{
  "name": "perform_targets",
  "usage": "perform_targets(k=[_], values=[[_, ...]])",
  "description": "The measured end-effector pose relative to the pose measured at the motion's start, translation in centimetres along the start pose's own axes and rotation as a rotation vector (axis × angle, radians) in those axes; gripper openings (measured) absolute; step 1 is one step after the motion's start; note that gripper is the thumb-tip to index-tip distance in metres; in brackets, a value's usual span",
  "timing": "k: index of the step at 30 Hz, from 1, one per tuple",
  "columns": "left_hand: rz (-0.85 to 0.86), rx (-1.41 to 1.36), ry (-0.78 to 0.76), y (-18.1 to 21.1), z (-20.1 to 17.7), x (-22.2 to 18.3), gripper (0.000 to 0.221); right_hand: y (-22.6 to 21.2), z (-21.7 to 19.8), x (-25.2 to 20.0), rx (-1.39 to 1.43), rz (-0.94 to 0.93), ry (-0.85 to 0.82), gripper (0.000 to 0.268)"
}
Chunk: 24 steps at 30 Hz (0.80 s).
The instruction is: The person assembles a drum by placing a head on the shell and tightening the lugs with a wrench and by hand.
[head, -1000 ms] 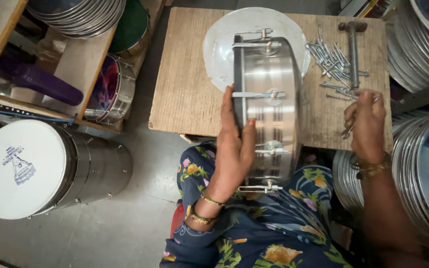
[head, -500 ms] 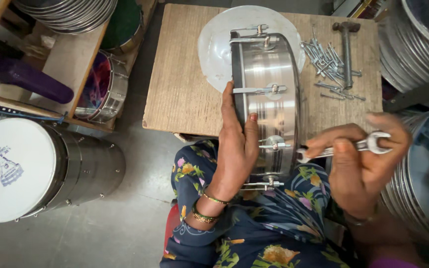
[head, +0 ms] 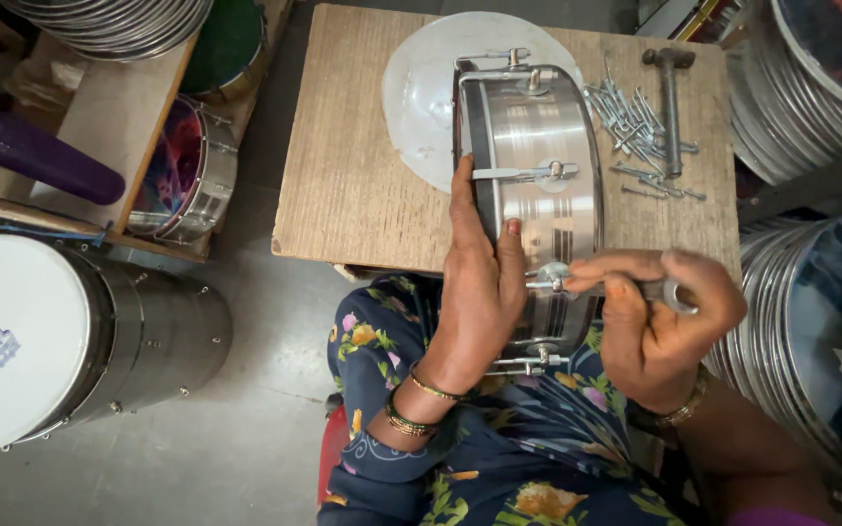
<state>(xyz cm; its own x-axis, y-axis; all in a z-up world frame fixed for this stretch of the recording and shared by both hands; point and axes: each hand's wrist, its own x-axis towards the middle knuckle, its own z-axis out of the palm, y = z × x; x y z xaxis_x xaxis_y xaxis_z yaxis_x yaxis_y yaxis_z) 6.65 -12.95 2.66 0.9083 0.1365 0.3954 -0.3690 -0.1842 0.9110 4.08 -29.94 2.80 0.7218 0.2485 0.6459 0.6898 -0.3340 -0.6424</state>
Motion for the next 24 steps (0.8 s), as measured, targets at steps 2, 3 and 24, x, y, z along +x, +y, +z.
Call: perform_targets(k=[2, 3, 24], values=[[-0.019, -0.004, -0.005, 0.1, 0.0, 0.3, 0.067, 0.8, 0.5, 0.1, 0.033, -0.178, 0.056, 0.042], [-0.028, -0.007, -0.007, 0.2, -0.1, 0.5, 0.067, 1.2, 0.7, 0.2, 0.050, -0.268, 0.084, 0.041], [-0.081, 0.087, 0.000, 0.0, -0.4, 0.3, 0.065, 0.0, -1.7, -1.5, 0.165, -0.028, -0.158, 0.028]])
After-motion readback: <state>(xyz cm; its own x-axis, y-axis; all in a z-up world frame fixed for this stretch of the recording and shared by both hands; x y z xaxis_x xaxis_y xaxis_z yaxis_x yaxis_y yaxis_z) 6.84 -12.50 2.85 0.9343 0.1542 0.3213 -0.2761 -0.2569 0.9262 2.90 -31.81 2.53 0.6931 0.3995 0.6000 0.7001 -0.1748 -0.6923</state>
